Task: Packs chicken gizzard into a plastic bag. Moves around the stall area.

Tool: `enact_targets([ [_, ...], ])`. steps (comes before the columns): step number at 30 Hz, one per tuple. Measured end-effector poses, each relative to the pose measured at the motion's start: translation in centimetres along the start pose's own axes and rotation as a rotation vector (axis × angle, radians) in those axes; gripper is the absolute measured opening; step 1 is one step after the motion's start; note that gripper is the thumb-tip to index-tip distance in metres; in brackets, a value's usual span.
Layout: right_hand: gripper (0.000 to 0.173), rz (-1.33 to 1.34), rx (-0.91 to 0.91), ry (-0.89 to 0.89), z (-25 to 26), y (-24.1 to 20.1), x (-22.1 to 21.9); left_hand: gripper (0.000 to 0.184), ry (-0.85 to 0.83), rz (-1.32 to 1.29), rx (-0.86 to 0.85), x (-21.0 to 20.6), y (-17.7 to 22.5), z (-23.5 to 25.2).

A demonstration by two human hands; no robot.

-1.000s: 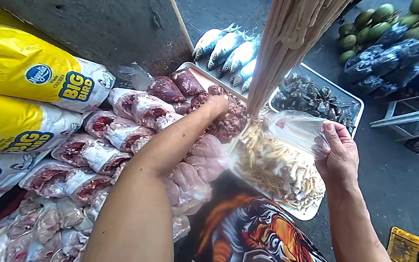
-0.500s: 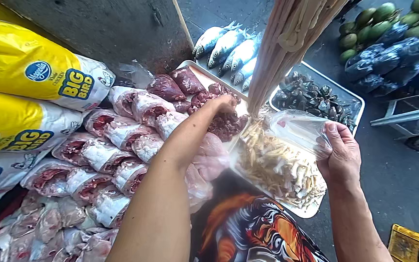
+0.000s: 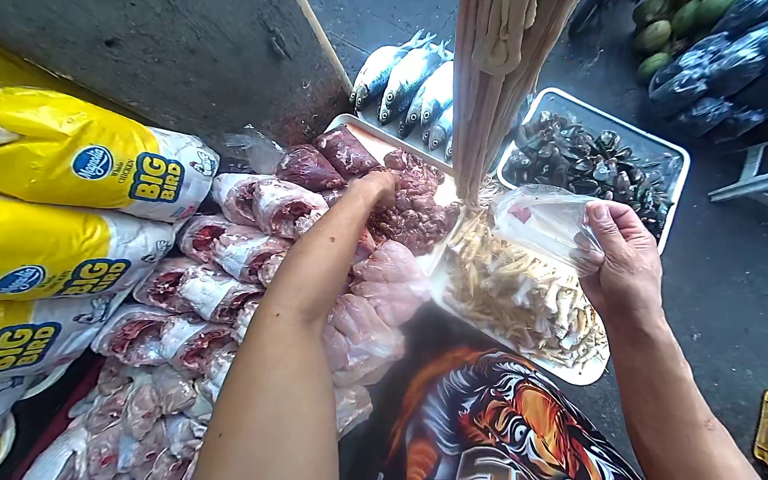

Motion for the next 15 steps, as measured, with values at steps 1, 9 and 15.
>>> enact_targets([
  [1, 0.012, 0.000, 0.003, -0.004, 0.0, 0.0, 0.0, 0.048, 0.011, 0.003, 0.005, -0.5, 0.6, -0.1],
  [9, 0.013, 0.000, 0.005, 0.000, -0.2, 0.1, 0.6, 0.024, -0.046, 0.104, -0.109, 0.8, 5.5, -4.2],
  [15, 0.011, -0.005, -0.008, -0.005, -0.4, 0.1, 0.0, 0.018, 0.017, -0.313, -0.763, 4.0, 13.7, -13.0],
])
Point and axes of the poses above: each hand's wrist, its own z-axis towards the middle knuckle, its own x-axis out of the back of the hand, y = z × x, the point moved 1 cm from there along z, towards the middle knuckle, and after that the axes turned 4 degrees about -z, right-handed, at the moved point
